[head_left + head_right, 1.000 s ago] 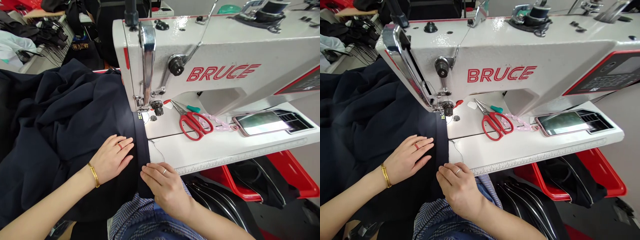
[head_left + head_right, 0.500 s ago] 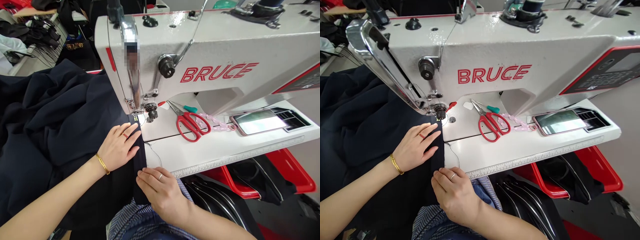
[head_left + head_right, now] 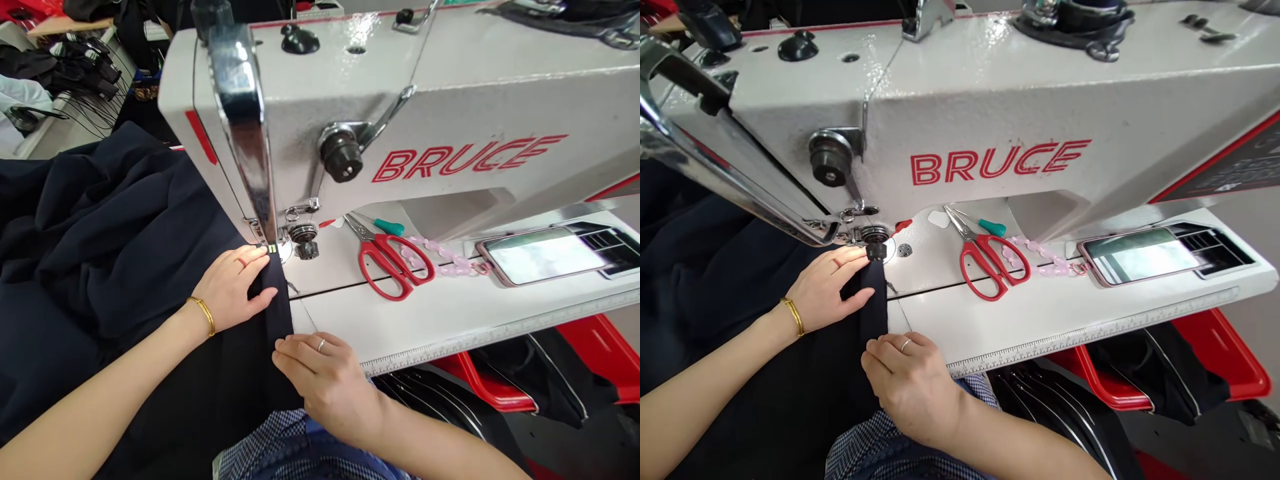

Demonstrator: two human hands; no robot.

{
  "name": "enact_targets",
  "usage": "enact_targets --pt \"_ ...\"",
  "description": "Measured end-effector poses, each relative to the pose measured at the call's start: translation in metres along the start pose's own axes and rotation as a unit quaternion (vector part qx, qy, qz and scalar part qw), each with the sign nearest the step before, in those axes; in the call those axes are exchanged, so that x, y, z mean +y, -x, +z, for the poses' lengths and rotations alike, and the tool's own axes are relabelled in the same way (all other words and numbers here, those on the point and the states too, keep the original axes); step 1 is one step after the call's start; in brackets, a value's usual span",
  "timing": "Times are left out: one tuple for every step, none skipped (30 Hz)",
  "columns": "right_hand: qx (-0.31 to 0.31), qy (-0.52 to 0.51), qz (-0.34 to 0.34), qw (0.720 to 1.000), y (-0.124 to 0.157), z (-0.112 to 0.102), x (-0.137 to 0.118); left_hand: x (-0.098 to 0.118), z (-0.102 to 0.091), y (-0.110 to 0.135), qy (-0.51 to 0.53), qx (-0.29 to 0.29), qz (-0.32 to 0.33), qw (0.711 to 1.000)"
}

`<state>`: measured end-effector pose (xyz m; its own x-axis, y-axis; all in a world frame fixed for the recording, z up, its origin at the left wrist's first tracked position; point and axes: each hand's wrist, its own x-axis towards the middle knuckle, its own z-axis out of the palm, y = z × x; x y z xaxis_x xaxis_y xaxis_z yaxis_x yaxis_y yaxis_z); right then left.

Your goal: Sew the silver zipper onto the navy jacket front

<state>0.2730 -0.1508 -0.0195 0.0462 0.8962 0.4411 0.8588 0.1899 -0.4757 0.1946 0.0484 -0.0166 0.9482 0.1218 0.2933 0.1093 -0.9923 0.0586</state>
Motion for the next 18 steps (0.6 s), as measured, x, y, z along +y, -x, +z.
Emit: enact_targets --pt "-0.002 -0.003 0.0 1.0 -0.004 0.0 0.003 -0.003 0.0 -0.003 -0.007 -0.007 -0.006 1.0" --pt "-0.003 -0.005 -0.001 1.0 -0.007 0.0 0.006 -0.006 0.001 -0.006 -0.014 -0.014 -0.013 1.0" --pt "-0.004 -0.006 -0.002 1.0 -0.01 0.0 0.009 -0.008 0.002 -0.008 -0.023 -0.02 -0.021 0.999" --pt "-0.004 -0.006 -0.002 1.0 -0.013 0.0 0.011 -0.011 0.002 -0.011 -0.032 -0.023 -0.029 0.999" --pt "-0.003 -0.005 -0.002 1.0 -0.016 0.0 0.014 -0.013 0.003 -0.013 -0.041 -0.025 -0.038 0.998" --pt "-0.002 -0.004 0.0 1.0 -0.018 0.0 0.016 -0.015 0.003 -0.015 -0.047 -0.026 -0.044 0.998" --pt "-0.002 -0.002 0.002 1.0 -0.02 0.001 0.018 -0.017 0.003 -0.017 -0.052 -0.028 -0.048 0.997" --pt "-0.003 -0.001 0.002 1.0 -0.022 0.001 0.02 -0.019 0.004 -0.018 -0.056 -0.03 -0.052 0.997" --pt "-0.006 0.002 0.002 1.0 -0.025 0.001 0.022 -0.02 0.004 -0.02 -0.059 -0.032 -0.054 0.996" --pt "-0.012 0.004 0.0 1.0 -0.027 0.001 0.024 -0.022 0.004 -0.022 -0.06 -0.034 -0.054 0.996" --pt "-0.017 0.008 -0.001 1.0 -0.029 0.001 0.026 -0.023 0.005 -0.023 -0.06 -0.032 -0.055 0.996" --pt "-0.023 0.013 -0.002 1.0 -0.031 0.001 0.028 -0.024 0.005 -0.024 -0.059 -0.027 -0.055 0.996" --pt "-0.028 0.019 -0.003 0.999 -0.033 0.0 0.029 -0.026 0.006 -0.026 -0.057 -0.019 -0.054 0.997" --pt "-0.032 0.026 -0.003 0.999 -0.036 0.0 0.031 -0.028 0.006 -0.027 -0.055 -0.011 -0.052 0.997" --pt "-0.038 0.035 -0.003 0.999 -0.038 0.0 0.032 -0.031 0.008 -0.029 -0.054 -0.005 -0.048 0.997" --pt "-0.043 0.045 -0.002 0.998 -0.04 0.0 0.033 -0.034 0.009 -0.03 -0.054 0.0 -0.045 0.998" --pt "-0.048 0.055 -0.001 0.997 -0.041 0.0 0.033 -0.037 0.01 -0.032 -0.056 0.001 -0.041 0.998" --pt "-0.054 0.063 0.002 0.997 -0.042 0.0 0.033 -0.04 0.011 -0.034 -0.06 0.0 -0.037 0.998"
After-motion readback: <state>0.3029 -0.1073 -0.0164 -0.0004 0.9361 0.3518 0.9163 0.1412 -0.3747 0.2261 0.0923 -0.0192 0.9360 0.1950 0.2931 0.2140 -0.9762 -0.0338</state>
